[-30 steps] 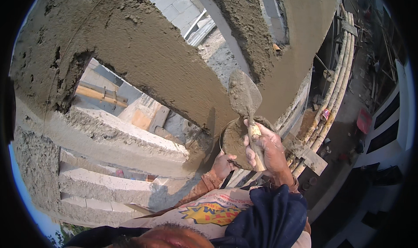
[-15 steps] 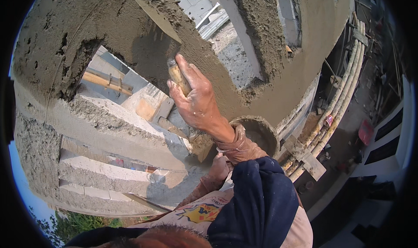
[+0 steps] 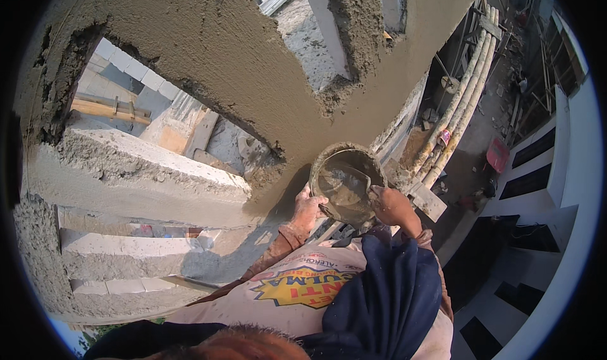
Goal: The person applies wet plaster from a bucket onto a concrete wall using a trowel and smooths the surface with a wooden float.
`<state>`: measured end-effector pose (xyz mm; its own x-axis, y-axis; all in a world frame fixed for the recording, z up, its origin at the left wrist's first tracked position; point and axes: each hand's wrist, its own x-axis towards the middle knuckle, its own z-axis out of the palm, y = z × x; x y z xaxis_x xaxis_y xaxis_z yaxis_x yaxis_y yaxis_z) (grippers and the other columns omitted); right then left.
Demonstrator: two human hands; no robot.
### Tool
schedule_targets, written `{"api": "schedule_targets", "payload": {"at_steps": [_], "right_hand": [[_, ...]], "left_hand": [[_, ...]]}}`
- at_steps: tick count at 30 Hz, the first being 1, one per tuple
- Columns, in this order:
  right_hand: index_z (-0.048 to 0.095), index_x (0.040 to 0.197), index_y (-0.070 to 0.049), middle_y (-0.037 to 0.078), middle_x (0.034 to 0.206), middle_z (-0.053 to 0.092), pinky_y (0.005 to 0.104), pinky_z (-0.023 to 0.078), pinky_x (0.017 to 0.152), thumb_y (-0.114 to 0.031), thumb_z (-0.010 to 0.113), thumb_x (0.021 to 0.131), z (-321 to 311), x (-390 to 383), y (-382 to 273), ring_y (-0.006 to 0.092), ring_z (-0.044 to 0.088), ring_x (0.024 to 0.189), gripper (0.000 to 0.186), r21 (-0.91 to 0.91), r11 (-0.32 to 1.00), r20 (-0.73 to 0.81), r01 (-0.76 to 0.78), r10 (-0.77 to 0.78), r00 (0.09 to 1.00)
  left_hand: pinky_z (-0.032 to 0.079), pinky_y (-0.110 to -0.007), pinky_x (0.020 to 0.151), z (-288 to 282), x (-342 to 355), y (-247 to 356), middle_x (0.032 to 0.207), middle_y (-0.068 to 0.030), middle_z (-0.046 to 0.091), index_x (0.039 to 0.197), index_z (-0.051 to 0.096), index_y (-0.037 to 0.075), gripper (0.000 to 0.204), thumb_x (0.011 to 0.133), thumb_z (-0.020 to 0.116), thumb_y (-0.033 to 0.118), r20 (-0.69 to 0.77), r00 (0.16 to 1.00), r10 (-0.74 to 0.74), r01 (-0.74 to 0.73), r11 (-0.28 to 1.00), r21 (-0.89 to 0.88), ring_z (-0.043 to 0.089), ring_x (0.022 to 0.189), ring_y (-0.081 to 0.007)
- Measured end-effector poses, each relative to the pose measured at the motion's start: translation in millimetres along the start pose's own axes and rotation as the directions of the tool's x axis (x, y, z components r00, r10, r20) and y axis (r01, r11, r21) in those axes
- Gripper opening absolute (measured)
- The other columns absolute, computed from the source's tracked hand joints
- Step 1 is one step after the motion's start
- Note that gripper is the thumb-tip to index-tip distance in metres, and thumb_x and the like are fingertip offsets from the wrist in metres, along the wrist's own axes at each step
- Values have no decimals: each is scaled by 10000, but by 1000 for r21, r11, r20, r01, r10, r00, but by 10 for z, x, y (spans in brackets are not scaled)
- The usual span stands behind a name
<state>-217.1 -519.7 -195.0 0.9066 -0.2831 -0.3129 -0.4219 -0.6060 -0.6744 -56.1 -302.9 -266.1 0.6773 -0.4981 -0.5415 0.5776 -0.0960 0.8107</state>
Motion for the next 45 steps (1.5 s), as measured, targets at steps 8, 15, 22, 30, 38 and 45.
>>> {"api": "schedule_targets", "payload": {"at_steps": [8,15,22,30,38,45], "right_hand": [[632,990,50,260,815,663,530,546,694,-143,633,864,758,102,290,461,673,814,230,-176,981,-82,79,-94,992],[679,966,-1,225,798,672,499,531,651,-184,626,901,1019,202,648,434,646,716,202,76,985,-97,152,-145,985],[648,950,-40,-9,747,600,249,427,524,-356,577,1044,654,-17,333,62,538,592,337,869,407,288,-283,51,956],[605,956,-65,-18,743,585,210,399,503,-252,493,1037,457,-108,406,39,519,558,233,874,371,328,-314,27,944],[633,1125,-24,-14,783,618,224,407,567,-208,517,1008,143,-23,521,48,520,621,247,939,195,306,-284,-95,947],[625,1240,12,-7,782,591,223,369,570,-311,599,991,-171,124,579,51,490,629,408,948,177,287,-264,-123,950]], "left_hand": [[577,-357,881,256,-80,162,1228,-139,644,1437,455,-42,664,786,565,-118,81,991,104,-106,994,24,672,1036,-240],[483,-353,1059,256,80,-23,1358,-132,596,1487,396,-55,714,795,531,-172,173,963,205,-235,957,171,599,1215,-229],[662,-396,747,250,63,109,1219,-158,627,1437,424,19,649,812,541,-107,134,991,15,-16,1000,4,718,985,-283],[642,-462,764,-2,239,60,1183,-136,627,1427,382,137,636,846,596,-10,25,984,-177,179,976,-123,723,925,-304],[622,-496,870,111,357,31,1280,-136,600,1475,357,151,666,866,569,-18,9,974,-227,227,969,-95,700,1056,-303],[613,-480,864,291,350,-7,1275,-126,626,1409,427,170,572,875,548,6,-19,967,-253,247,957,-151,702,1054,-313]]}}
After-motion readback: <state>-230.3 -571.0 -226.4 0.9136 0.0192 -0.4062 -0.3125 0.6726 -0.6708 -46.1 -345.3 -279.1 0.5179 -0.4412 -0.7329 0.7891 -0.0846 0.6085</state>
